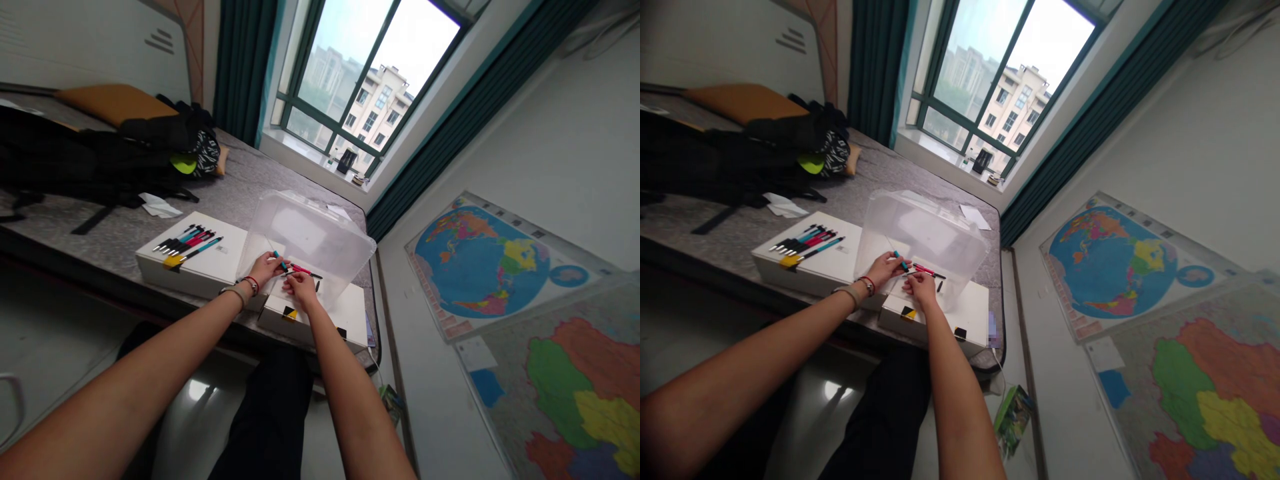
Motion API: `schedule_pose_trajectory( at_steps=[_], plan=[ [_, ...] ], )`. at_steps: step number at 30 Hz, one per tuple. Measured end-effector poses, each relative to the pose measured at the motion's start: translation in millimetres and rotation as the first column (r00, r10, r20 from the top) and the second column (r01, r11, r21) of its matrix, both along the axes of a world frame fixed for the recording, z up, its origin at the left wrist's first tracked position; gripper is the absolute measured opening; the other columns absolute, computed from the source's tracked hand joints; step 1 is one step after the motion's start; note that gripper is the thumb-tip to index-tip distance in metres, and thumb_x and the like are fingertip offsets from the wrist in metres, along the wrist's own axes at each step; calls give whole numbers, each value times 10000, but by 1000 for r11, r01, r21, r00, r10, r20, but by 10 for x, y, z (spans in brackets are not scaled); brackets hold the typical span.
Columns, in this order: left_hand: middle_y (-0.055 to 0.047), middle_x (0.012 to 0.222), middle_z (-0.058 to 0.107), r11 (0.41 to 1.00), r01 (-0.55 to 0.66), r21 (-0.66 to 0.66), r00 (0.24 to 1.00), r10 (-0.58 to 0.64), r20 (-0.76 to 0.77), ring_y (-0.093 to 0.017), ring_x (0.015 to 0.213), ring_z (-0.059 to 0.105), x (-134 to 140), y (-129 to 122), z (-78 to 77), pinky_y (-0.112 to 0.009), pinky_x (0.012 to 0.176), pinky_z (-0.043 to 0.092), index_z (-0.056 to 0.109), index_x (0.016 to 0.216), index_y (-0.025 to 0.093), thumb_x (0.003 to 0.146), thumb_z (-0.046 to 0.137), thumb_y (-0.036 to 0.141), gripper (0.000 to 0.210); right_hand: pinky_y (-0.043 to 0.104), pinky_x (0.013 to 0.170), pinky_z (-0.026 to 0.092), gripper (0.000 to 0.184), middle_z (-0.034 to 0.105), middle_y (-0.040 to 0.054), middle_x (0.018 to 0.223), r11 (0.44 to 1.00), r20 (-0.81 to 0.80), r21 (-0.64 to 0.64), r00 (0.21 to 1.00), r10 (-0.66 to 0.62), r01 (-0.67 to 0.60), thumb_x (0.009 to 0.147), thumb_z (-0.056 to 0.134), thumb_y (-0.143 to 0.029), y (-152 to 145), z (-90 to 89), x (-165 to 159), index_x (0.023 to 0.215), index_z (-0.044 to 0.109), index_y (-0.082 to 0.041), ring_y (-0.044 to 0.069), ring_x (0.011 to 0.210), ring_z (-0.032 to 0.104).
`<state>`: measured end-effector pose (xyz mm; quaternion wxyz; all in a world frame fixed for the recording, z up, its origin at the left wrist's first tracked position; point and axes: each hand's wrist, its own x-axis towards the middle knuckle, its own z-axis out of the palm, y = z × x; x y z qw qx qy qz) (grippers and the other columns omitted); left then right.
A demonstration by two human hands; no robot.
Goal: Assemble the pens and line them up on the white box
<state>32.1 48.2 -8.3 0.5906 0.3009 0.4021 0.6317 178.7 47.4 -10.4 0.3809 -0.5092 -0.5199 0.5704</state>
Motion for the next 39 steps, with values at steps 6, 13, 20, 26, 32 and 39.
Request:
schedule_pose_trajectory(
  at_steps=[6,13,20,26,32,39],
  plan=[
    [-37,766,730,997,-52,48,988,59,-144,-164,743,715,56,-5,-3,-315,750,590,489,894,185,801,711,308,270,186,454,515,106,664,22,664,993,-22,15,993,-119,119,834,656,-235,47,-45,-10,865,624,-139,114,540,653],
    [-45,772,728,989,-94,-110,985,77,-153,-174,695,712,127,53,60,-319,705,584,503,968,190,779,732,267,307,200,460,522,214,666,15,703,989,-15,62,991,-133,133,784,699,-249,2,-32,20,964,640,-150,122,561,655],
    [-32,681,702,990,17,-143,976,-47,-212,-175,653,686,105,93,149,-275,667,562,565,813,161,709,787,243,258,197,451,507,383,710,43,820,995,-47,93,998,-32,37,731,767,-368,-29,31,15,1035,661,-161,136,590,675],
    [-119,852,729,967,150,-203,986,-161,-37,-190,777,720,35,76,94,-295,749,572,566,850,145,798,735,346,268,246,510,570,251,701,51,787,975,-43,125,983,-181,185,750,735,-371,17,219,121,846,656,-154,147,625,670],
    [-128,877,705,965,37,-260,999,-39,-2,-206,754,733,10,95,55,-350,721,593,456,946,175,922,571,384,240,275,599,561,52,693,36,764,891,484,453,837,-257,11,756,674,-212,275,835,332,786,701,-180,155,640,654],
    [-47,706,680,975,-5,-221,996,-14,-86,-175,657,716,56,83,24,-295,648,585,454,948,192,891,617,317,213,308,758,508,70,707,52,774,809,753,512,605,-260,-290,740,697,-119,586,1379,318,754,704,-188,182,753,648]
  ],
)
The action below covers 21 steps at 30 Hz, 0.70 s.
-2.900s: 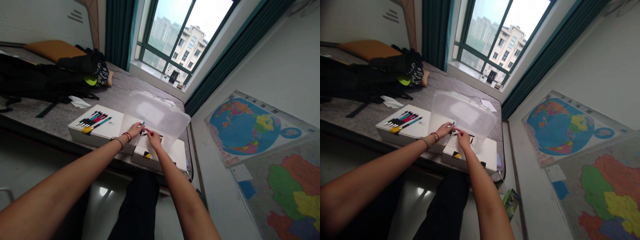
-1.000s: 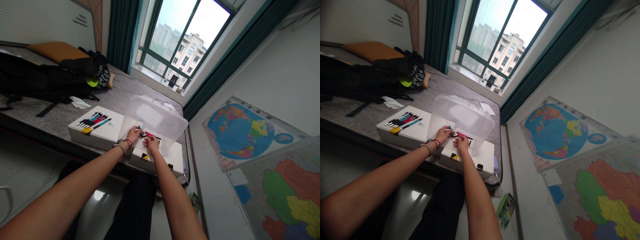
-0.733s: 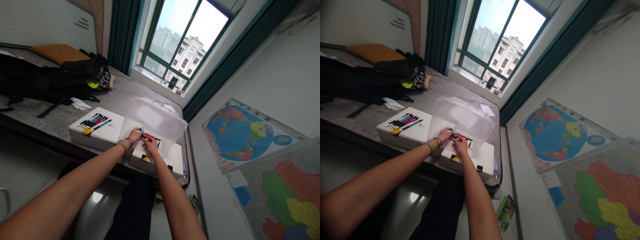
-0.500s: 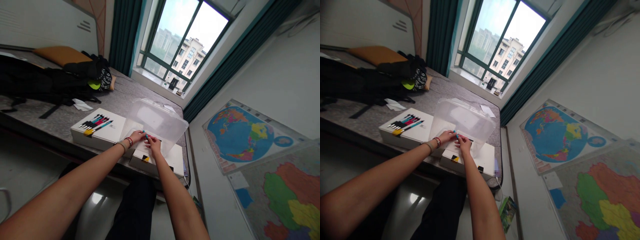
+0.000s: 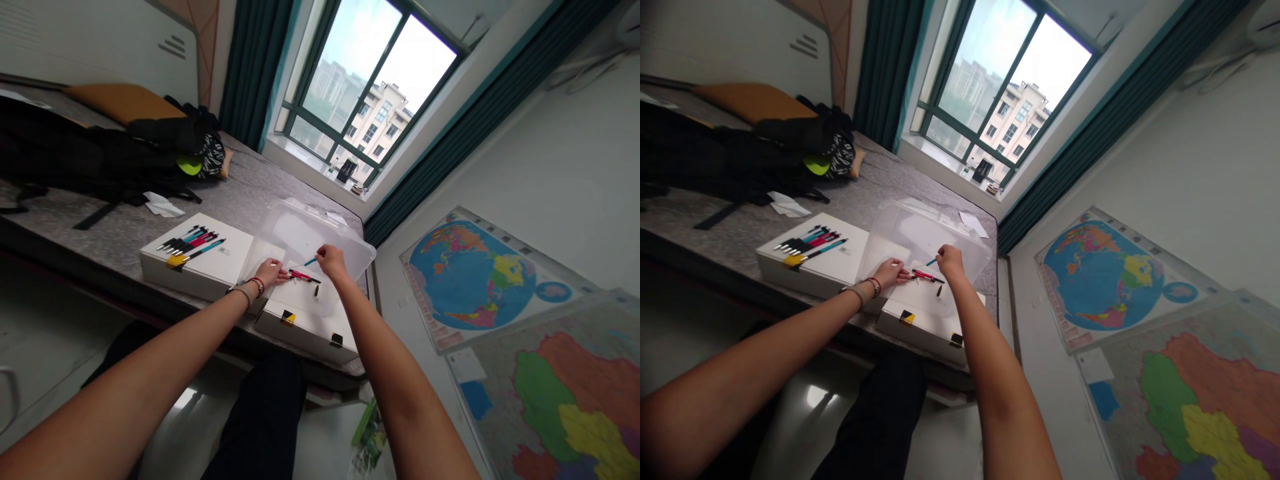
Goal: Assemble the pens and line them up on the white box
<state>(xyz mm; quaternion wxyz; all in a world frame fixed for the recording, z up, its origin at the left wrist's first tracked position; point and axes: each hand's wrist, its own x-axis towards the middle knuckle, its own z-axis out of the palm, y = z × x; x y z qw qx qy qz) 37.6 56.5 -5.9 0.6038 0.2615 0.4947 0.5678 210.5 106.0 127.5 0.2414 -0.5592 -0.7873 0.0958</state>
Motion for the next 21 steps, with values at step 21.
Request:
schedule_pose_trajectory(
  at_steps=[21],
  plan=[
    [-52,690,693,981,58,184,968,-10,-251,-174,646,696,80,-156,-2,-267,599,564,603,846,167,773,697,187,121,276,768,457,133,728,84,811,985,83,133,992,100,-110,870,635,-231,-28,15,103,841,757,-189,192,783,656]
  ],
)
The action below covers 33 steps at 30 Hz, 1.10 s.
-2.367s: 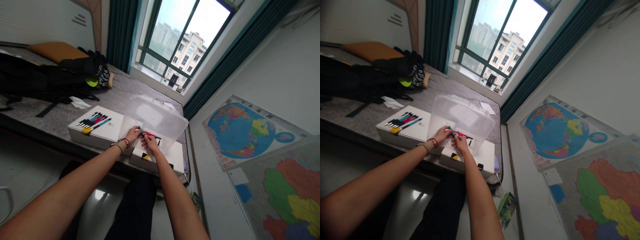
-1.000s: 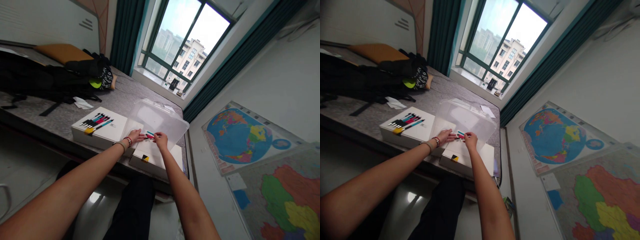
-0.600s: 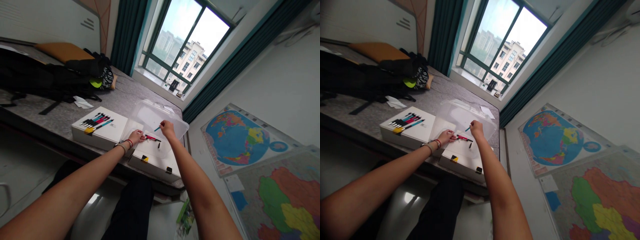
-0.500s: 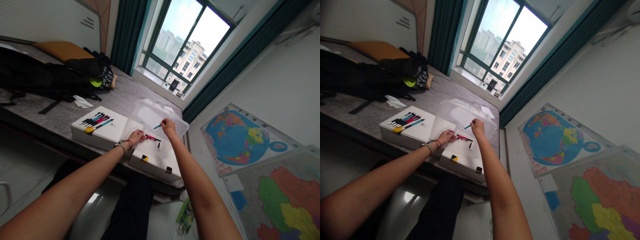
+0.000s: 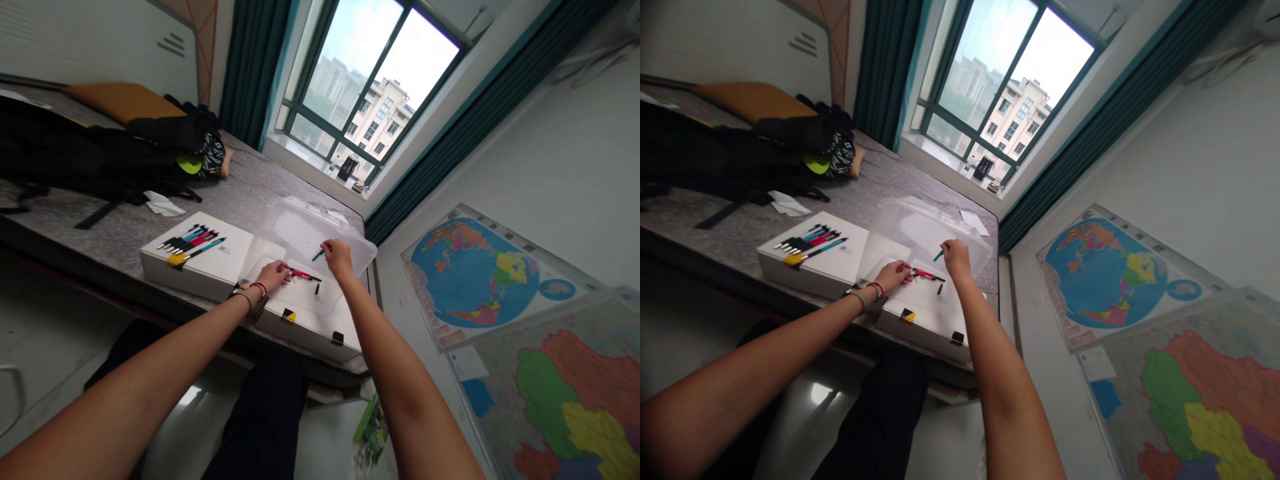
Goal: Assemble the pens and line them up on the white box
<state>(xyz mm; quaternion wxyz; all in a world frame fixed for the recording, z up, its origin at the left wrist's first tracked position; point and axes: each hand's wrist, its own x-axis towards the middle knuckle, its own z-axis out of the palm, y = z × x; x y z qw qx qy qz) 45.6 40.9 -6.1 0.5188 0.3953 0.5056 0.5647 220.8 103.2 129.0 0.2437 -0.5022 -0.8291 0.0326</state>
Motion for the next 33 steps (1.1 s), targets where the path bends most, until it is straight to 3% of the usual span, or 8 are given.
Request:
schedule_pose_trajectory(
  at_steps=[3,7,14,20,26,30,33],
  plan=[
    [-56,689,692,1000,-8,-4,1000,8,-6,-175,648,696,-2,5,-12,-268,590,565,591,852,167,810,657,202,86,267,718,458,35,712,66,724,984,-4,-151,995,99,-98,783,716,-180,-156,-328,-5,774,743,-200,187,720,638],
    [-56,708,698,1000,17,6,1000,-17,9,-169,642,694,0,10,-20,-276,594,569,580,863,168,813,650,207,95,276,718,454,77,720,50,796,990,-53,-141,999,-12,4,788,710,-192,-267,-576,21,862,716,-207,182,737,628],
    [-69,732,708,998,48,31,998,-47,-50,-180,632,690,-12,-15,-31,-295,604,569,616,893,157,744,747,349,276,270,742,449,146,700,42,779,998,-184,-6,981,-61,61,881,618,-316,-252,-450,29,824,660,-188,168,733,627],
    [-115,959,718,995,77,71,995,-73,-65,-190,710,711,-29,-23,-37,-300,622,574,644,1035,134,705,773,455,478,269,719,458,131,691,28,771,997,-191,-38,980,52,-60,862,625,-310,-419,-657,11,799,623,-195,166,723,633],
    [-138,1074,693,993,79,82,997,-78,-12,-187,740,709,-43,-16,-38,-324,651,586,635,1090,129,723,754,451,502,291,754,494,143,701,29,843,1000,-367,-4,930,-14,13,871,598,-344,-422,-601,4,894,588,-204,172,759,668],
    [-119,1147,693,966,177,187,983,-165,-78,-180,778,695,-41,-45,-66,-309,662,569,631,1212,183,631,818,421,655,284,740,521,164,707,22,908,992,-386,-52,918,86,-115,855,623,-320,-493,-599,-107,968,555,-221,163,788,677],
    [-115,1001,737,956,204,209,976,-182,-119,-189,746,686,-40,-44,-89,-309,654,554,719,1055,153,651,781,468,516,275,741,531,145,706,12,918,969,-335,-84,922,193,-233,859,623,-283,-596,-658,-203,978,559,-232,155,798,673]
  ],
)
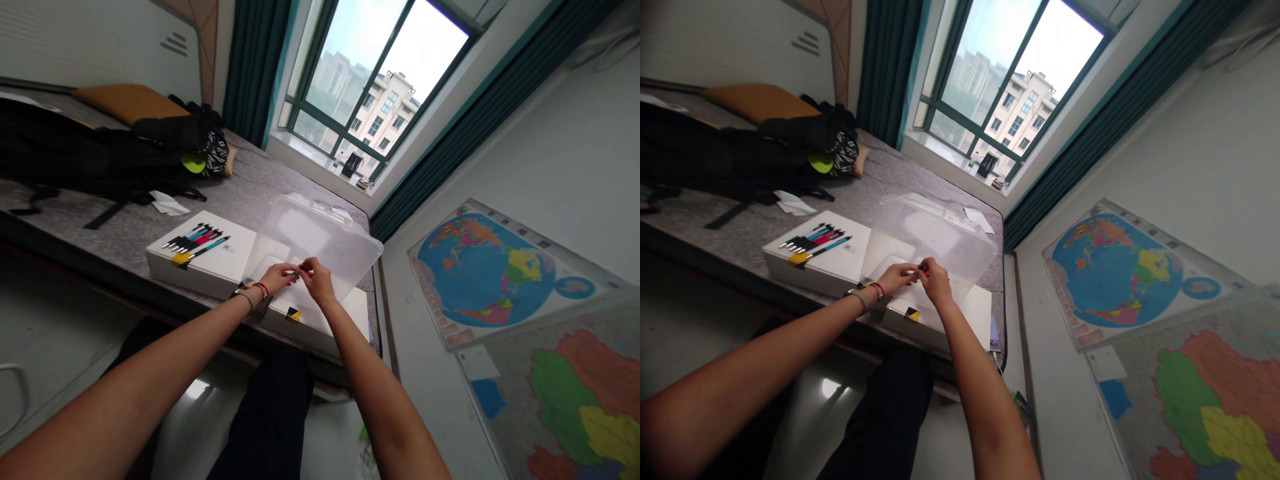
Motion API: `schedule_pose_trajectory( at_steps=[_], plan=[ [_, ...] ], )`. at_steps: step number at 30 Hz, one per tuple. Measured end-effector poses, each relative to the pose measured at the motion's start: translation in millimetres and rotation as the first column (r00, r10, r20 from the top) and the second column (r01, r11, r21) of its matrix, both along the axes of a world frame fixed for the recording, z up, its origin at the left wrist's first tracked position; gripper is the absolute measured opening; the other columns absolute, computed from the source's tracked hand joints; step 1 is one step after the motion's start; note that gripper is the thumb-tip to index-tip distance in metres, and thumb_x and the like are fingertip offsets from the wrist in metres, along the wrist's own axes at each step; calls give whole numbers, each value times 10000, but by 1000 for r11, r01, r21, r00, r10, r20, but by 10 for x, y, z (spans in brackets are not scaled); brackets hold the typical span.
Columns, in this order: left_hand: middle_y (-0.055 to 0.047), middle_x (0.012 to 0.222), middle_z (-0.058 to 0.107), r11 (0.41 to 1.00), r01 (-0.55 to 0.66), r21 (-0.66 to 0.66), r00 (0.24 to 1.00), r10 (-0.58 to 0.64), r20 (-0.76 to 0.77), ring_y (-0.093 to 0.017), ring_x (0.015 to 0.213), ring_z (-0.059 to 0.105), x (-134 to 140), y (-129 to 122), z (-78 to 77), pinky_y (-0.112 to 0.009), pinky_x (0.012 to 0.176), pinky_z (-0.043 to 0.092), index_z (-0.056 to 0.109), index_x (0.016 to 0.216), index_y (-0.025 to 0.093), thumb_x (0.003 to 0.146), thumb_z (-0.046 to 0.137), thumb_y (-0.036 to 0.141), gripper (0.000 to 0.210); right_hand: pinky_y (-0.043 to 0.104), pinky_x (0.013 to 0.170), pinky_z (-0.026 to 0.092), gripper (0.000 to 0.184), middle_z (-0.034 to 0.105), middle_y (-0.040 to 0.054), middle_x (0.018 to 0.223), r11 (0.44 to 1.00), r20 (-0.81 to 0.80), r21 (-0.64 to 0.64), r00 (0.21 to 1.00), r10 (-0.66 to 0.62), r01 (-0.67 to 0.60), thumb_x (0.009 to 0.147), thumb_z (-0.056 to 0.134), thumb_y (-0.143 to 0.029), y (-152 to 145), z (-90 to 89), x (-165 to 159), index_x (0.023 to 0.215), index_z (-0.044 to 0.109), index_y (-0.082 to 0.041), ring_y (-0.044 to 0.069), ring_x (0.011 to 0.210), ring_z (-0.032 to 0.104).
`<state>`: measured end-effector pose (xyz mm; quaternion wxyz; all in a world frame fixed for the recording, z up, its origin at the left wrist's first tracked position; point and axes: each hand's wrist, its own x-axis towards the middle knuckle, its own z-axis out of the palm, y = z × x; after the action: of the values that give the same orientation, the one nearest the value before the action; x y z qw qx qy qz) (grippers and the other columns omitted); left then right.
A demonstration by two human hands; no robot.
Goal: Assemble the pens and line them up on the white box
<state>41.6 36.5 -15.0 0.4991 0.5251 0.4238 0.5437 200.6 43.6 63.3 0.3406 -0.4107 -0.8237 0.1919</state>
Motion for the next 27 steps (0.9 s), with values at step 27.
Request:
schedule_pose_trajectory(
  at_steps=[27],
  plan=[
    [-100,1073,668,940,-189,-283,833,306,462,-144,785,708,-100,108,16,-303,729,581,551,1011,164,870,626,254,183,260,793,440,176,719,77,995,960,525,-92,832,-179,265,850,577,-110,326,-190,-135,945,698,-195,190,925,639]
  ],
)
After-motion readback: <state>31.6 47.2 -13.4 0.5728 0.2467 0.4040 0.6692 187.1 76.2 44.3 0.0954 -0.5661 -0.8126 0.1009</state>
